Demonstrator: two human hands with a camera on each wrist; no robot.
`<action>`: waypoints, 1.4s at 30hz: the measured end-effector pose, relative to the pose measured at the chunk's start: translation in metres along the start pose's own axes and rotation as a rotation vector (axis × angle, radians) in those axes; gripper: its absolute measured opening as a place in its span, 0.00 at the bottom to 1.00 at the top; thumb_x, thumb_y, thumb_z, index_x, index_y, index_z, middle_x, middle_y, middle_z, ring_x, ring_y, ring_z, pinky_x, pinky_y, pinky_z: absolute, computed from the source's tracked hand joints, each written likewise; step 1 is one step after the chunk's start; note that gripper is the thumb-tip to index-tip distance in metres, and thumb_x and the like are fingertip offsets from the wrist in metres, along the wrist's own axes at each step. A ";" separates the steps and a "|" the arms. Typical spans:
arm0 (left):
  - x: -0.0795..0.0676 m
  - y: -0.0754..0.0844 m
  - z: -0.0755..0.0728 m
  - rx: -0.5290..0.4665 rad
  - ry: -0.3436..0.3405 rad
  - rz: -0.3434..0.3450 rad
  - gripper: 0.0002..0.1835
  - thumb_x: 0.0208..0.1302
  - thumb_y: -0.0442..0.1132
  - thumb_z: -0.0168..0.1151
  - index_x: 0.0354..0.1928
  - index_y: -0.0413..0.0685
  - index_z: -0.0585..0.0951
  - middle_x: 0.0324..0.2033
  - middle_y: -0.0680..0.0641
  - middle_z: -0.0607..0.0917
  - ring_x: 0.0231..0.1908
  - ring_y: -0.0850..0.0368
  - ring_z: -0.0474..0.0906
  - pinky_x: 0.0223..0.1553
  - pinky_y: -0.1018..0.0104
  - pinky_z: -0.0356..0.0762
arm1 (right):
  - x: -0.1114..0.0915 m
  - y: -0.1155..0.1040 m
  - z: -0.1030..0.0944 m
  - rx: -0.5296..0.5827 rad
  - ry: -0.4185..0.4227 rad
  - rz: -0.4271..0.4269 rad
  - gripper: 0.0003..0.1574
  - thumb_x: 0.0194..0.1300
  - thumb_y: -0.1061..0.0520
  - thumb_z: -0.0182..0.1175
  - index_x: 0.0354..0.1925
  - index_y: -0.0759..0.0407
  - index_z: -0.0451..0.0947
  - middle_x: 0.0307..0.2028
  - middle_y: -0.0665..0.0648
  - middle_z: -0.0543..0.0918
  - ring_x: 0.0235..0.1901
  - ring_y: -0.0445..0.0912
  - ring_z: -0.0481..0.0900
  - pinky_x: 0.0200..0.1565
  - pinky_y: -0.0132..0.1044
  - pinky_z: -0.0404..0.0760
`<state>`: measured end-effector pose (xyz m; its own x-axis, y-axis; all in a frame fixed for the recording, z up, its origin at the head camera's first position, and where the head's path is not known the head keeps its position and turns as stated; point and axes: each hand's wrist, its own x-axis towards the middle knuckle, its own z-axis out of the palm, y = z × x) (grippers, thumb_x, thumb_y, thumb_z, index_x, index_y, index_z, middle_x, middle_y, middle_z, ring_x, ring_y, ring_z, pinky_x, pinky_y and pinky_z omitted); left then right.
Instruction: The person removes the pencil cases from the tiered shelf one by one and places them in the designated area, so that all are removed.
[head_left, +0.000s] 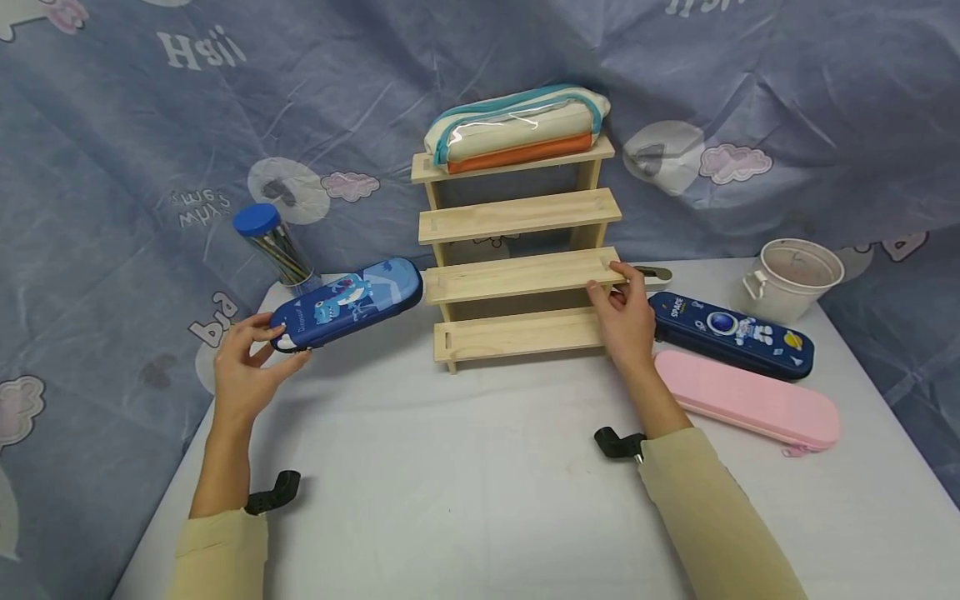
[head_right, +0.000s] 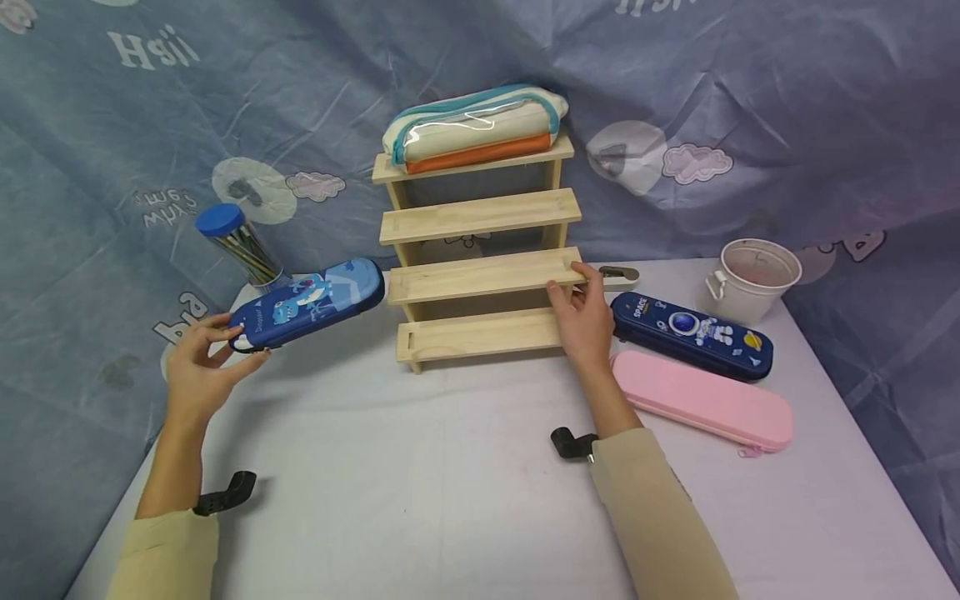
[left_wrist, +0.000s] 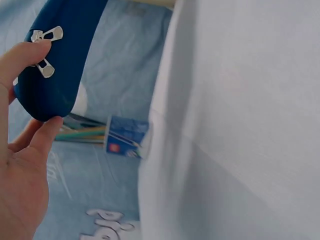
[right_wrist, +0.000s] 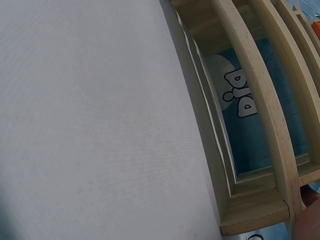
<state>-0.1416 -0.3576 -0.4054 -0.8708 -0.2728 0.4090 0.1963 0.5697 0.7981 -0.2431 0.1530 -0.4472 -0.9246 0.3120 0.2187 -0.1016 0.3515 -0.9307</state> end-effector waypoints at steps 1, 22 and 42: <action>-0.001 -0.003 0.000 0.007 0.003 -0.015 0.26 0.42 0.30 0.79 0.46 0.36 0.80 0.59 0.47 0.73 0.58 0.50 0.68 0.55 0.63 0.74 | 0.000 0.000 0.000 -0.004 0.001 0.001 0.36 0.60 0.31 0.59 0.64 0.35 0.66 0.56 0.50 0.78 0.52 0.41 0.76 0.56 0.35 0.75; -0.011 -0.048 0.008 0.155 -0.149 -0.136 0.28 0.38 0.36 0.83 0.41 0.32 0.79 0.58 0.42 0.67 0.60 0.42 0.63 0.58 0.52 0.70 | 0.001 -0.003 0.004 -0.016 -0.005 -0.008 0.37 0.60 0.30 0.59 0.64 0.36 0.66 0.57 0.52 0.78 0.52 0.42 0.76 0.56 0.36 0.75; -0.012 -0.044 -0.005 0.150 -0.309 -0.233 0.37 0.49 0.48 0.77 0.61 0.47 0.71 0.62 0.41 0.68 0.58 0.39 0.69 0.56 0.46 0.73 | -0.001 -0.007 0.000 -0.005 -0.003 0.030 0.36 0.61 0.33 0.59 0.64 0.38 0.66 0.56 0.53 0.79 0.51 0.44 0.77 0.55 0.39 0.75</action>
<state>-0.1374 -0.3837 -0.4434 -0.9830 -0.1753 0.0551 -0.0697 0.6330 0.7710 -0.2420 0.1501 -0.4411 -0.9283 0.3199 0.1896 -0.0716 0.3465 -0.9353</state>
